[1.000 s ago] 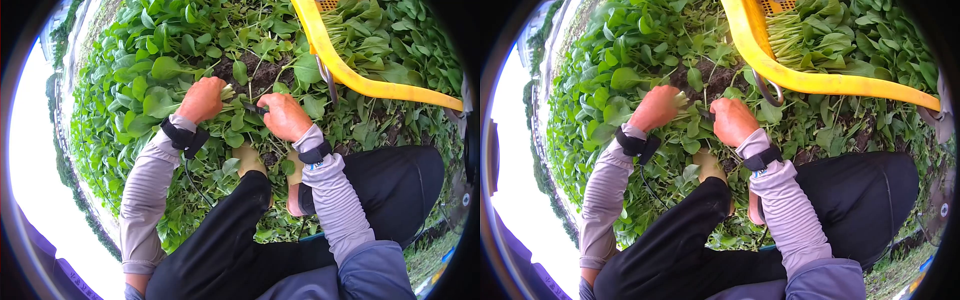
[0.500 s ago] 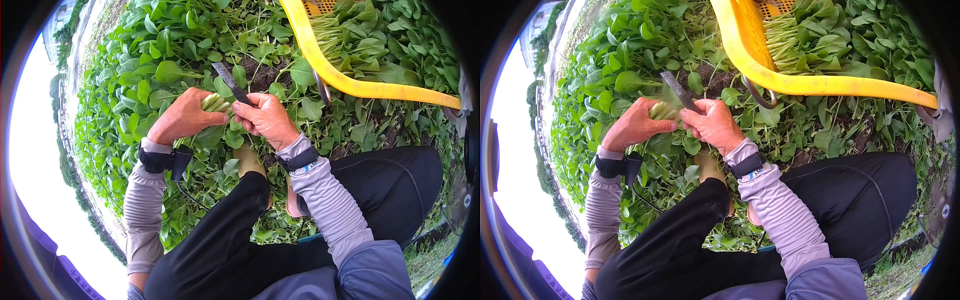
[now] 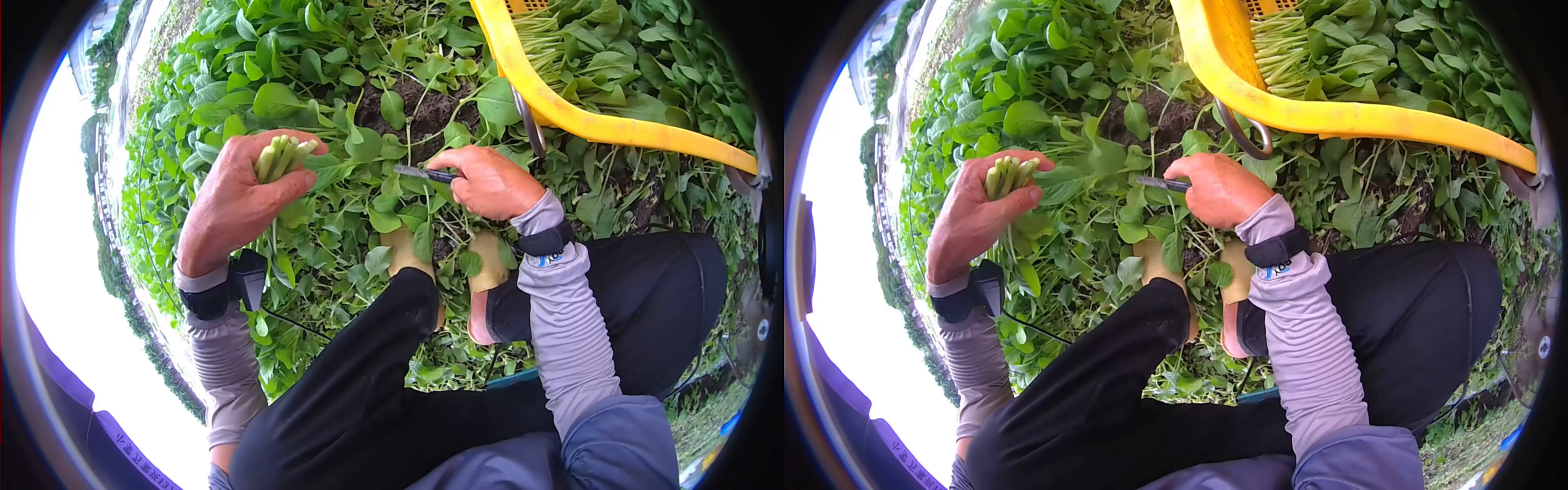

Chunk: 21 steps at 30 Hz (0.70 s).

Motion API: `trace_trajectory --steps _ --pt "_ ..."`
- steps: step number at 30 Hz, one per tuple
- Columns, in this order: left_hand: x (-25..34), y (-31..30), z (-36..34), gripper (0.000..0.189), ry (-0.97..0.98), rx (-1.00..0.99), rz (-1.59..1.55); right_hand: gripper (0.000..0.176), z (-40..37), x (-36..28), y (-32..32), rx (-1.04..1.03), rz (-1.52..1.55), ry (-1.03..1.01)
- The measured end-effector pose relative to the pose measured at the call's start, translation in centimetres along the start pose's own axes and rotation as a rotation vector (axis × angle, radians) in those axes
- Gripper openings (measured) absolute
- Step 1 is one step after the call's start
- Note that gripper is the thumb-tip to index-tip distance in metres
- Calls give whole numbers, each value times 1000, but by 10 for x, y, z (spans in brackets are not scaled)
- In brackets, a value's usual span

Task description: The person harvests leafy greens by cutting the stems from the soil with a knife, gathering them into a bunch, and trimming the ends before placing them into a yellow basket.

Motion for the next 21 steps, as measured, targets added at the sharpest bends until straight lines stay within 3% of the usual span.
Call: trace_trajectory --steps 1,3,4,6,8,9,10,12,14,16,18,20,21 --pt "1 3 3 19 -35 -22 50 45 7 -3 14 -2 2 0" --pt "-3 11 7 17 9 5 104 44 25 -10 41 530 3 -137" --pt "-5 14 9 16 54 35 157 43 27 -22 50 470 -12 17" --pt "-8 15 11 17 48 49 185 42 28 -6 72 163 -257 -87" --pt "-15 13 12 15 50 122 259 44 18 11 70 -420 -479 45" --pt "-19 13 11 15 42 117 255 46 8 4 54 -419 -482 48" --pt "-23 12 11 12 43 135 276 50 1 -19 24 -505 -249 297" --pt "-28 12 10 10 44 162 295 47 1 -2 17 -210 -231 -160" --pt "-35 20 11 7 132 18 241 47 8 -7 8 -143 -101 -163" --pt "-40 34 17 15 155 -140 296 46 21 -21 23 -61 -45 -247" --pt "-62 59 29 19 272 -117 302 43 44 -25 61 255 -14 -312" --pt "-95 87 46 19 231 -63 464 36 62 -29 92 267 -90 -136" --pt "-107 96 54 19 191 -7 626 15 68 -26 102 288 -109 -118"
Point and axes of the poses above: each hand's wrist, its own z-axis towards the middle knuckle, its own y-axis out of the palm, x = y × z, the point moved 1 cm from there along z, towards the middle knuckle, and after that the axes turned 5 degrees about x, right-handed, at the moved point
